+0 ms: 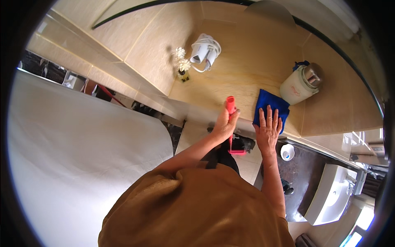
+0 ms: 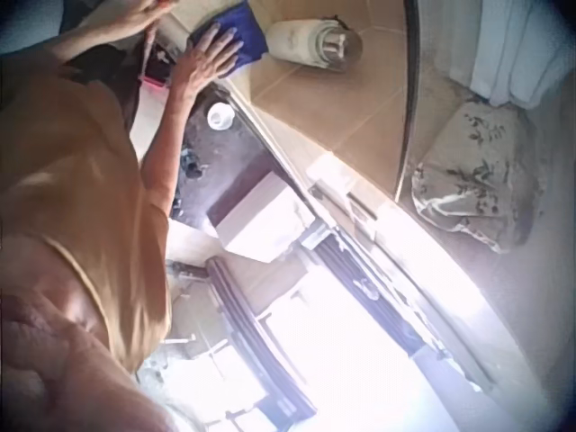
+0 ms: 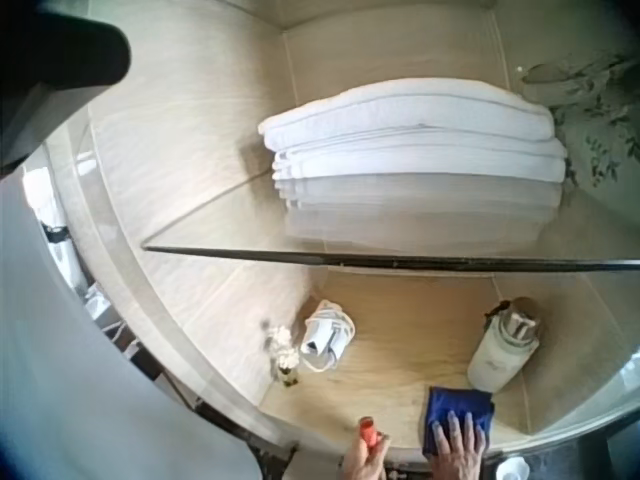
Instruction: The person cleans a bathroom vanity area using a blue cloth. They wipe the countertop, a hairdryer, a decorative flower diffuser, a floral bag, a thermos, and several soap bottles. The person also wipes a white tray and the sink area.
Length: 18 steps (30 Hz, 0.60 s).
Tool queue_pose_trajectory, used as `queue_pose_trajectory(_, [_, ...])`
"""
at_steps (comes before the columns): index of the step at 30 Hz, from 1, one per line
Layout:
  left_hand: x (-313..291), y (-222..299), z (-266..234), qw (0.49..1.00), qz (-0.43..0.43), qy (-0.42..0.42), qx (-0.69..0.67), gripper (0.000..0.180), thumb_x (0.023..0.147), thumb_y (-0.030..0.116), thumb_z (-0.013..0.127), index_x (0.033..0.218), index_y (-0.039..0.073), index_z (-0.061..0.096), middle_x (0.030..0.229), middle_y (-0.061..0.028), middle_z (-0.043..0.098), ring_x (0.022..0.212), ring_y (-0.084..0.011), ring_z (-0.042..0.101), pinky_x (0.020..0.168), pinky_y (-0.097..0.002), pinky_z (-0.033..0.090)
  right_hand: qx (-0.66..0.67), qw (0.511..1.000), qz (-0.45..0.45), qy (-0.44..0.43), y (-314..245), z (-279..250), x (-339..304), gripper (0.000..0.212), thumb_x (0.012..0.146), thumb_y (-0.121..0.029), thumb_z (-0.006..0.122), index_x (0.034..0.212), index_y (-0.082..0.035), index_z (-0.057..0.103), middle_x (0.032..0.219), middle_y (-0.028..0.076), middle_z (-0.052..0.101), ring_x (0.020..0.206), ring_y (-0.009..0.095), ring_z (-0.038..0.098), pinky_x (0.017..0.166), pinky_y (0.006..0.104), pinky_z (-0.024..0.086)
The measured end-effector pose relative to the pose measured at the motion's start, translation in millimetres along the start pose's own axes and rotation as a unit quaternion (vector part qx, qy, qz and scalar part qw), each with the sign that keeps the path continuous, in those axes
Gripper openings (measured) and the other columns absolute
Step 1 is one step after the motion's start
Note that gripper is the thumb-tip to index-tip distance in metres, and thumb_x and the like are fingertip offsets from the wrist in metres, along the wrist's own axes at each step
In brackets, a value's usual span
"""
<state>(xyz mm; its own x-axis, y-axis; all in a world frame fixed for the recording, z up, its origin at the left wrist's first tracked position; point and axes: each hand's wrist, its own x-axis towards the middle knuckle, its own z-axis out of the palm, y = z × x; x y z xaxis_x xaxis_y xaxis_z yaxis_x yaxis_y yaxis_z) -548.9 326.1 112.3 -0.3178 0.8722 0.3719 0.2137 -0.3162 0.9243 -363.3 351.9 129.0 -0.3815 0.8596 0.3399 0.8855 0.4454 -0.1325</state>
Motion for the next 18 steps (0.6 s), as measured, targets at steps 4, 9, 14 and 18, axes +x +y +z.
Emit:
queue_pose_trajectory(4, [-12.6,2.7,-67.4,0.996,-0.077,-0.031,-0.032,0.021,0.1,0.011,0.052,0.117,0.006,0.041,0.099,-0.0027,0.048,0.085,-0.0119,0.055,0.077,-0.0313,0.053,0.003,1.0,-0.006,-0.004,-7.3,0.3,-0.1,0.075,0.078,-0.026,0.074,0.145,-0.02,0.043,0.154,0.008,0.034,0.142,0.037,0.028,0.113,0.0521,0.021])
queue_pose_trajectory(9, [-6.3,7.8,-136.4,0.993,-0.066,0.076,-0.065,0.014,0.099,0.007,0.051,0.109,0.007,0.04,0.085,-0.0018,0.047,0.074,-0.009,0.051,0.074,-0.0331,0.055,0.006,0.999,-0.032,0.008,-40.4,11.6,11.9,0.073,0.077,-0.024,0.075,0.144,-0.02,0.044,0.153,0.008,0.036,0.141,0.036,0.03,0.113,0.0518,0.023])
queue_pose_trajectory(14, [4.5,7.5,-195.3,0.987,-0.092,0.115,-0.057,0.01,0.1,0.008,0.047,0.101,0.008,0.038,0.077,-0.0041,0.048,0.069,-0.0112,0.05,0.069,-0.0318,0.052,0.02,0.997,-0.067,0.024,-97.6,30.3,30.7,0.069,0.075,-0.023,0.076,0.139,-0.022,0.049,0.151,0.004,0.04,0.14,0.034,0.033,0.112,0.0508,0.025])
queue_pose_trajectory(18, [20.5,3.4,-237.9,0.985,-0.113,0.102,-0.083,0.014,0.098,0.01,0.05,0.103,0.006,0.038,0.082,-0.0043,0.049,0.067,-0.0114,0.051,0.067,-0.0312,0.052,0.021,0.994,-0.1,0.029,-141.1,42.6,44.7,0.058,0.083,-0.016,0.065,0.138,-0.021,0.05,0.149,0.004,0.041,0.14,0.033,0.034,0.112,0.0512,0.025])
